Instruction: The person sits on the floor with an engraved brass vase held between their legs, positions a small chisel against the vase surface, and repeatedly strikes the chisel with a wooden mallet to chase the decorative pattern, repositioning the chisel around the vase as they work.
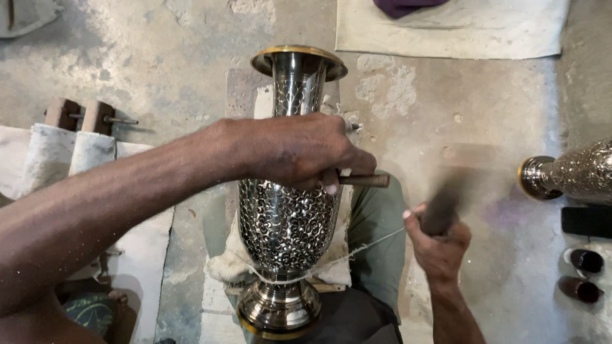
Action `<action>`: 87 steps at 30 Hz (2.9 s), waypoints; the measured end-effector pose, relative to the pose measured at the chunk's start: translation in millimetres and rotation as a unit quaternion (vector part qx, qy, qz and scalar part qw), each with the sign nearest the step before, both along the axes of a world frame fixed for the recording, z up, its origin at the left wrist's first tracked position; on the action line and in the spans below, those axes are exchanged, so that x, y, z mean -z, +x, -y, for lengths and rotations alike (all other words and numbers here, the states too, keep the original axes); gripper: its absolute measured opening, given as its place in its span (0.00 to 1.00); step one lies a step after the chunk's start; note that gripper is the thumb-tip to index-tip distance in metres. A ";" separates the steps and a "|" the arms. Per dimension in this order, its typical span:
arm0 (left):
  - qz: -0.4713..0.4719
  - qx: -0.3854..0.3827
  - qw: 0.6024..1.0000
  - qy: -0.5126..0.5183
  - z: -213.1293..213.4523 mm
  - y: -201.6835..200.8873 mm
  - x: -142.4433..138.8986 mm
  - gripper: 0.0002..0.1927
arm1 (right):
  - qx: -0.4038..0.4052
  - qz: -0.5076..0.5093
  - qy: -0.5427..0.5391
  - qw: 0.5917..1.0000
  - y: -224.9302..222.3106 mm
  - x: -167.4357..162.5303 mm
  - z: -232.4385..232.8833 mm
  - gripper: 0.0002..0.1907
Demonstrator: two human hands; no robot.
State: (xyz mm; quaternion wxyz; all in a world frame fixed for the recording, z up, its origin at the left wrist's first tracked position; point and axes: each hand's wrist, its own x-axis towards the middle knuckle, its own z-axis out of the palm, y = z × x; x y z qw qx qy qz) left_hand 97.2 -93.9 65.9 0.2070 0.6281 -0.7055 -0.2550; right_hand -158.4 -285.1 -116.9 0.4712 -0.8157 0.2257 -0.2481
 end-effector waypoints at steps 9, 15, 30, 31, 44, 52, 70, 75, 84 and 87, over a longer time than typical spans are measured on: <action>-0.004 -0.005 1.000 0.028 0.1 0.1 2.0 0.07 | 0.000 -0.080 -0.003 0.997 0.3 -1.5 -5.8 0.07; -0.019 -0.004 1.000 0.015 0.3 0.7 3.2 0.08 | -0.023 -0.019 -0.007 1.000 -0.4 1.0 -7.4 0.06; 0.000 0.007 1.000 0.020 2.5 2.0 4.3 0.08 | 0.030 -0.001 0.046 0.998 -5.9 1.4 -24.9 0.08; -0.005 0.011 1.000 0.008 2.7 2.2 3.8 0.08 | 0.038 -0.051 0.023 0.998 -7.0 2.1 -25.6 0.08; 0.017 0.004 1.000 0.001 4.6 0.0 -0.1 0.09 | 0.062 -0.139 0.023 0.988 -19.1 7.5 -26.3 0.08; 0.029 -0.030 0.999 0.012 7.4 -3.9 0.2 0.09 | 0.075 -0.086 0.173 0.978 -17.3 0.5 -32.9 0.08; -0.020 -0.193 0.980 0.036 -30.4 -2.6 -14.4 0.25 | -0.036 -0.157 0.220 0.962 -2.4 17.0 -0.6 0.08; -0.013 -0.229 0.971 0.063 -31.1 -6.3 -6.4 0.27 | -0.089 -0.153 0.110 0.978 13.1 2.9 19.8 0.10; -0.027 -0.196 0.979 0.045 -33.6 -0.9 -1.2 0.24 | -0.051 -0.056 0.318 0.945 20.2 -14.9 24.5 0.10; -0.025 -0.176 0.984 -0.010 -33.8 -2.2 -1.9 0.25 | -0.111 -0.085 0.047 0.989 22.1 -22.3 31.7 0.08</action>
